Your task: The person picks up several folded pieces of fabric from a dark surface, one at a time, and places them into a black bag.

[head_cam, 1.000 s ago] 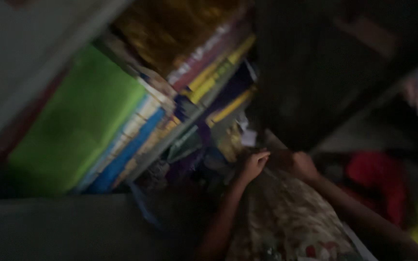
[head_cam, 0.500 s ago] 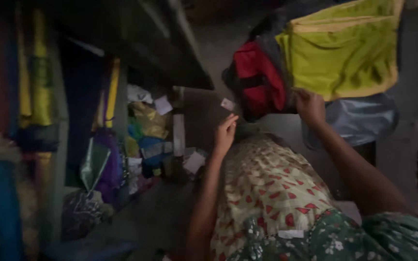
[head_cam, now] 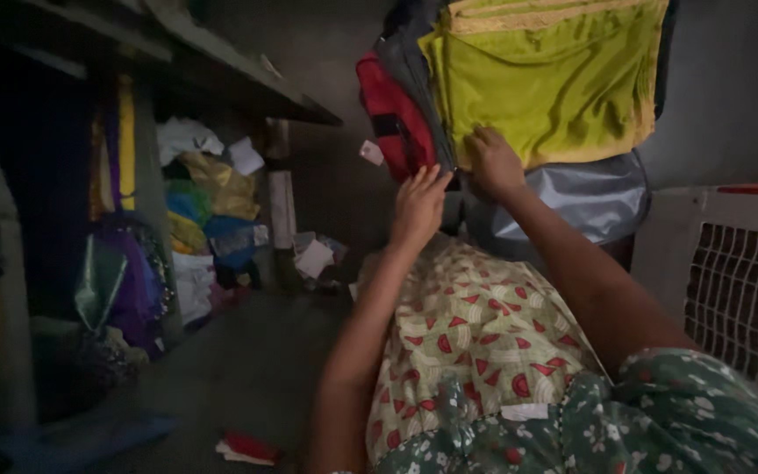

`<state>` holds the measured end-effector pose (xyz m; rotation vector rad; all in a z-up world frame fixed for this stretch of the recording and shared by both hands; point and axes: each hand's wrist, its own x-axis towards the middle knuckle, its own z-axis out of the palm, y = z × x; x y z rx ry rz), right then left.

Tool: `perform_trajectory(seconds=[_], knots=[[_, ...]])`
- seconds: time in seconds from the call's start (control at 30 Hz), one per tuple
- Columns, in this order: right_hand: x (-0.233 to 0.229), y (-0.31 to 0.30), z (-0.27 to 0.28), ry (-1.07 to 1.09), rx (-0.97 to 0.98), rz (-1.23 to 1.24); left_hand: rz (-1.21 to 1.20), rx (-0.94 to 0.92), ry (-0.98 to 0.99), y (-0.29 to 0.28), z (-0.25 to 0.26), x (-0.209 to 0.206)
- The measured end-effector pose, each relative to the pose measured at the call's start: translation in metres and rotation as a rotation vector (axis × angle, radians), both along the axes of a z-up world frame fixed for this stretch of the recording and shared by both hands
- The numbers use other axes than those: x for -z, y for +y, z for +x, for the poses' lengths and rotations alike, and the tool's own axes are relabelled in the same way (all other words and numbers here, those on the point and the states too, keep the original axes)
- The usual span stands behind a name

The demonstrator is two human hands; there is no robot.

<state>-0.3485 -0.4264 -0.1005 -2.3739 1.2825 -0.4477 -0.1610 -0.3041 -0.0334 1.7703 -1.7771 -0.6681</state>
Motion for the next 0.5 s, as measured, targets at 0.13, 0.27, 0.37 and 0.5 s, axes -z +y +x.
perform_trajectory(seconds=[0.13,0.27,0.37,0.5], knots=[[-0.004,-0.014,-0.011,0.041,-0.164,0.084,0.011,0.066,-0.225,-0.026,-0.031,0.014],[-0.007,-0.028,-0.016,0.236,-0.296,0.085,0.182,0.025,-0.451,-0.032,-0.048,0.009],[0.003,-0.026,-0.014,0.363,-0.344,-0.043,0.202,-0.006,-0.449,-0.028,-0.045,0.001],[0.026,-0.019,-0.006,0.513,-0.319,0.014,0.197,-0.037,-0.506,-0.029,-0.051,-0.002]])
